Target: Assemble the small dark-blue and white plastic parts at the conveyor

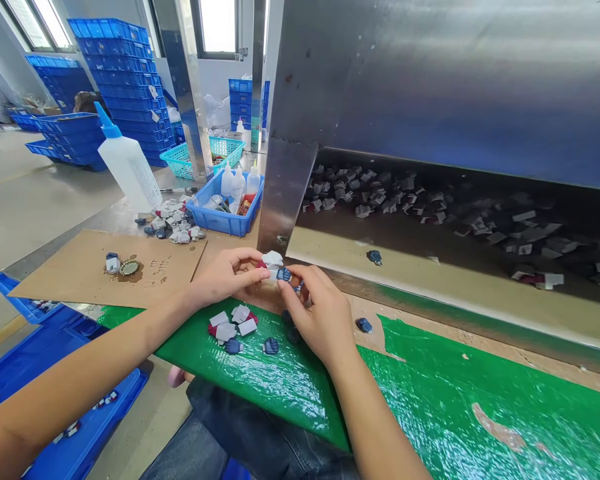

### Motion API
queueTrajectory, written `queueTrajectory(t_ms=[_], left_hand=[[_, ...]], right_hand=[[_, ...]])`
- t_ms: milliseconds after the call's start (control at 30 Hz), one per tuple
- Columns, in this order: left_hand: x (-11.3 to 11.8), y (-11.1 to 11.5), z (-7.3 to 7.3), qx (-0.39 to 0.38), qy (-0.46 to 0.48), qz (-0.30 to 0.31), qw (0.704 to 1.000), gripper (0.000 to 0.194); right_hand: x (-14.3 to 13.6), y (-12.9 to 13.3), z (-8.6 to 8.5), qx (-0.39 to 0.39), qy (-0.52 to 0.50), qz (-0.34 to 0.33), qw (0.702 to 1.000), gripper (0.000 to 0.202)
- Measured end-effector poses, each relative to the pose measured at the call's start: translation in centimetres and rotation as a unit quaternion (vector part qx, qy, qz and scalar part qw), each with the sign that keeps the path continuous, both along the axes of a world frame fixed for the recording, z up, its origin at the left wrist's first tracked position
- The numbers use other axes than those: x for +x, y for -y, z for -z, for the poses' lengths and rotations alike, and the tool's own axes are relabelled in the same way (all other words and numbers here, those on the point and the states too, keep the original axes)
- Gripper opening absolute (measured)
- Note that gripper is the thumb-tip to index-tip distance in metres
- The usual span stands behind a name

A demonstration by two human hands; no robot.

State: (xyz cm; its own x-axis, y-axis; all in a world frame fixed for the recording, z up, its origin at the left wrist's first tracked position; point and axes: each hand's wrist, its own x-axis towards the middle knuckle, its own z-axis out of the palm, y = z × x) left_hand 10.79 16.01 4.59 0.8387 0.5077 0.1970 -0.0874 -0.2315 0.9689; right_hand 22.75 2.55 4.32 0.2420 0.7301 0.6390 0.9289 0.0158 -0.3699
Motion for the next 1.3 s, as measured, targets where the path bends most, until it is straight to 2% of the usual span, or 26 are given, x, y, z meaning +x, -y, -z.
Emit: queueTrajectory(t_ms=[233,433,733,900,1133,1300], left_hand=[[-0.02,0.04,-0.17,-0.017,-0.010,0.016,1.000,0.027],[-0.03,0.07,-0.19,-0.001,-0.019,0.000,1.000,0.028],[-0.05,0.10,-0.31,-0.016,-0.024,0.012,1.000,0.032],[-0.20,-0.05,-0.24,-0.025,-0.021,0.025,0.999,0.028],[-0.17,-0.12,-0.10,-0.019,-0.004,0.021,1.000,0.026],[-0.07,-0.24,0.15,0.004,-0.004,0.036,0.999,0.028]], right_hand=[[0.09,0.00,-0.04,-0.005,0.015,0.005,1.000,0.012],[0.13,0.14,-0.13,0.005,-0.014,-0.015,1.000,0.013],[0.23,0.09,-0.29,0.024,-0.011,-0.022,0.999,0.014],[0.19,0.22,-0.37,0.012,0.008,-0.027,1.000,0.005],[0.11,0.19,-0.28,0.003,0.010,-0.027,1.000,0.007],[0.17,0.10,-0.12,0.010,-0.002,-0.013,1.000,0.015]])
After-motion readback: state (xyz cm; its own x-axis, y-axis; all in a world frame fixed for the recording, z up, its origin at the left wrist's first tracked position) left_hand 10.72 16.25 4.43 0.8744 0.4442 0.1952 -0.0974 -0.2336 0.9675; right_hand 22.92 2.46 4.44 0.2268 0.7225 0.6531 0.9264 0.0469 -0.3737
